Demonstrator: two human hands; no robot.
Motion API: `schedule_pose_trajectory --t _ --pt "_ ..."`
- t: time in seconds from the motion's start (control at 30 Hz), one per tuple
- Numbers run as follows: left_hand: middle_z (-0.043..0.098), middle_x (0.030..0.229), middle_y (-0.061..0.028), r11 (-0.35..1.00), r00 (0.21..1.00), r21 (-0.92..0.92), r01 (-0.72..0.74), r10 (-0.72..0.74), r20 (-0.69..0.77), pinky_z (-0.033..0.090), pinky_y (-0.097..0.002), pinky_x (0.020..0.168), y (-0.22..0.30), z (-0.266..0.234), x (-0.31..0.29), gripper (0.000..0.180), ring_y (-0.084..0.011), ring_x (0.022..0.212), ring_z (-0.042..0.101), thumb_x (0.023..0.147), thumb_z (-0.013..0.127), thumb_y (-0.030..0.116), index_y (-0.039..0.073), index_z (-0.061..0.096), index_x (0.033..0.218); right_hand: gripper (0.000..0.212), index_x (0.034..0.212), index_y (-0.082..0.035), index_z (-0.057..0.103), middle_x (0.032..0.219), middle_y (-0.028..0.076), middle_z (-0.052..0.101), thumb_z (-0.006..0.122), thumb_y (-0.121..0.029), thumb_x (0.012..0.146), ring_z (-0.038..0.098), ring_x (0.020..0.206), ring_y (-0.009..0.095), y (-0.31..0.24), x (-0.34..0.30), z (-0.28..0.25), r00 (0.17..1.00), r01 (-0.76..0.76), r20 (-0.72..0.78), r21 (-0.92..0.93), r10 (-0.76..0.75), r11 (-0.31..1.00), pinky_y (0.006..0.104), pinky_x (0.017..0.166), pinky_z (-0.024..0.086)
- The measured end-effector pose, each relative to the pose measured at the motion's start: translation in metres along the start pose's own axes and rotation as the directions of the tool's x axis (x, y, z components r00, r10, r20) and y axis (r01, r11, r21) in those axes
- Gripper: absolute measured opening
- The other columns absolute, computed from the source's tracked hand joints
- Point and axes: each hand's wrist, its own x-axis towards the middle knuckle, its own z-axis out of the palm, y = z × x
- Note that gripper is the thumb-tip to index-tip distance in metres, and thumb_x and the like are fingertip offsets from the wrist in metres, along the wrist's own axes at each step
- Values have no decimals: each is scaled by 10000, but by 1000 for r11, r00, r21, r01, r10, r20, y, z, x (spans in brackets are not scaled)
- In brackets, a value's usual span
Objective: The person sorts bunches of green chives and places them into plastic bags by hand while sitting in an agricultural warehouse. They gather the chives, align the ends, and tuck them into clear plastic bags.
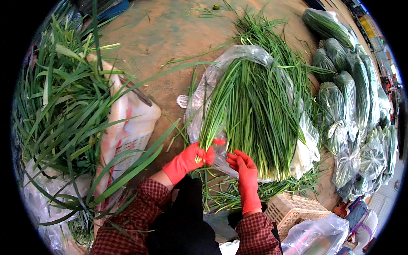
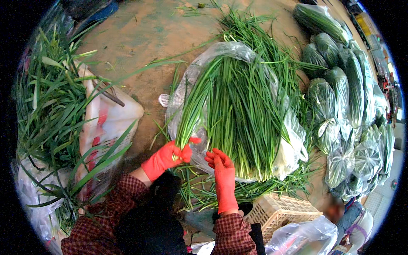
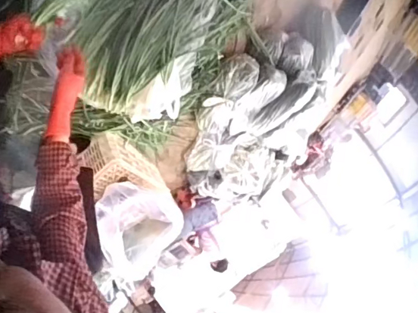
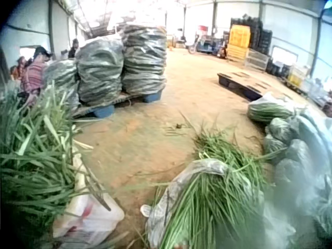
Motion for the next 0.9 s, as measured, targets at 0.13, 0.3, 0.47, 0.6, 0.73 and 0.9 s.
schedule_pose_trajectory --t 0.13,0.3,0.47,0.6,0.73,0.9 --pt "494 708 -9 841 990 -530 106 -42 132 430 -333 722 -14 2 -37 759 -163 680 513 685 565 99 -3 276 1379 296 1184 10 505 1085 147 617 417 -145 948 617 954 211 19 2 24 990 -112 92 66 106 992 293 812 486" --pt "568 803 -59 840 997 -540 56 -81 -22 462 -369 788 -18 -27 -52 589 -172 707 567 853 489 257 63 311 1380 290 1160 -1 515 1056 128 625 468 -163 925 617 886 174 40 3 42 993 -109 32 -33 110 994 260 753 463" --pt "586 812 -47 994 905 2 110 -99 -413 480 -296 659 -9 -12 -43 470 -118 641 546 902 497 387 79 462 1256 341 1189 1 492 1075 117 620 493 -210 921 612 907 178 50 6 38 997 -72 20 -96 75 993 272 791 461" --pt "527 659 4 923 854 278 266 -92 -512 455 -281 597 -7 -16 -42 266 -79 523 468 916 499 233 47 567 1093 429 1215 10 460 1133 137 584 528 -284 910 590 956 196 51 0 54 992 -82 93 -15 83 996 291 829 451" --pt "327 535 60 803 995 589 -89 104 9 402 -251 543 -9 0 -54 249 -62 513 395 900 497 82 -4 539 1129 627 1274 -14 430 1181 134 551 479 -504 887 548 1030 213 36 1 58 977 -156 177 203 120 967 315 864 431" --pt "375 580 42 906 999 423 18 5 -53 410 -267 590 -17 7 -65 278 -74 531 401 913 471 158 23 542 1145 575 1179 -7 522 1091 131 595 515 -493 873 576 917 204 26 18 80 983 -181 25 -17 182 983 290 742 467"
